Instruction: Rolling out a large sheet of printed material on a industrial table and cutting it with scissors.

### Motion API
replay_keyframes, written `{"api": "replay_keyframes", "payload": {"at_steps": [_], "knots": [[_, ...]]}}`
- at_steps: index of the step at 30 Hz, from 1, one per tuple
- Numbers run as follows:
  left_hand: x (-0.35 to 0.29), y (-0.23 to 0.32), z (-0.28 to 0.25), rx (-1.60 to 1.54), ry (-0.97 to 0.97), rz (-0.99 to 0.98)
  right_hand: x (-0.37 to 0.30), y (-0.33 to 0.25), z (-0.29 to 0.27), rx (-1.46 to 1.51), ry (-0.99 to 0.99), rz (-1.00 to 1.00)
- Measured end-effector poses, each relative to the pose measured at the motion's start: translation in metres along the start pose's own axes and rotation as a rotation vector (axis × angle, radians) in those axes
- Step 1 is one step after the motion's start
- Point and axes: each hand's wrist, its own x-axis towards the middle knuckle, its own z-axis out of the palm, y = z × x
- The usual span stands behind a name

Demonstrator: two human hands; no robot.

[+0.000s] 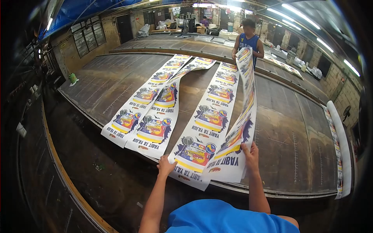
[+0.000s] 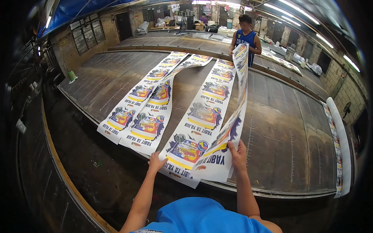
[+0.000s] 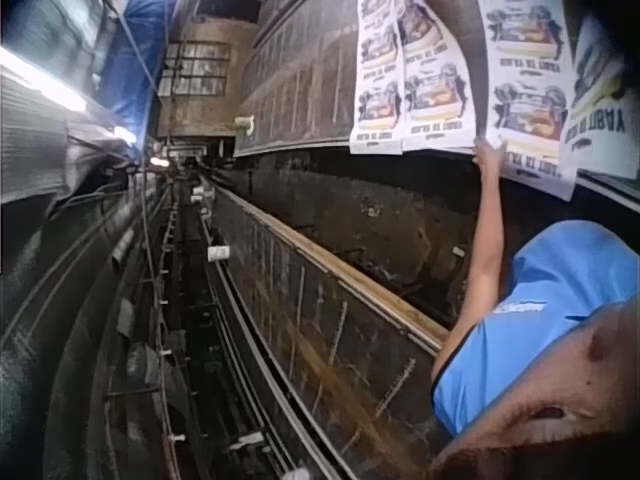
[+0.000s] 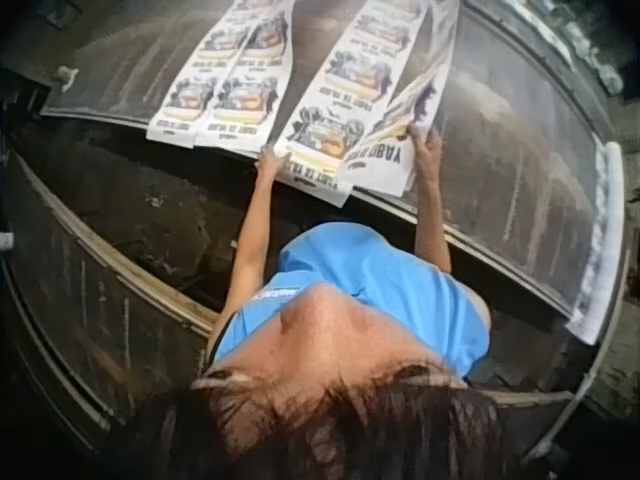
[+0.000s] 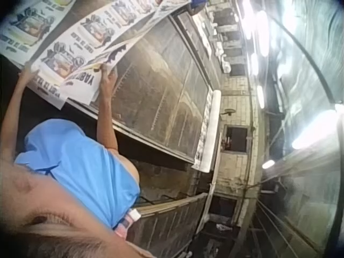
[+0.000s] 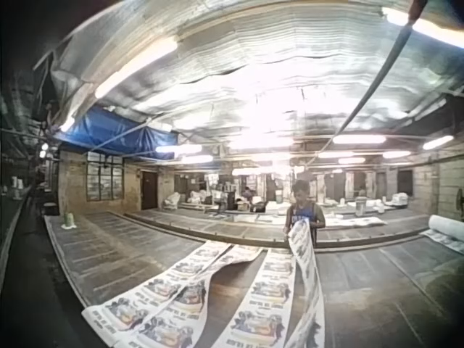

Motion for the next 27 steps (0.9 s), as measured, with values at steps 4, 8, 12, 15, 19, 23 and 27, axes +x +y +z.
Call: {"api": "replay_keyframes", "payload": {"at_steps": [4, 8, 12, 15, 19, 23, 27], "knots": [[0.056, -0.032, -0.038, -0.068, 0.362, 0.082, -0.005, 0.039, 0.011, 0.064, 0.011, 0.101], [0.116, -0.071, -0.087, 0.020, 0.316, -0.089, -0.024, 0.103, -0.004, 0.079, 0.056, 0.301], [0.173, -0.111, -0.126, 0.196, 0.277, -0.204, -0.053, 0.182, -0.018, -0.114, 0.116, 0.523], [0.210, -0.145, -0.149, 0.244, 0.225, -0.308, -0.066, 0.224, -0.024, -0.867, 0.163, 0.543], [0.229, -0.189, -0.166, 0.307, 0.217, -0.299, -0.072, 0.244, -0.016, -1.076, 0.116, 0.540], [0.226, -0.204, -0.164, 0.263, 0.118, -0.285, -0.063, 0.243, -0.001, -1.095, 0.180, 0.545], [0.220, -0.199, -0.161, 0.295, 0.149, -0.263, -0.058, 0.247, 0.008, -0.768, 0.177, 0.711]]}}
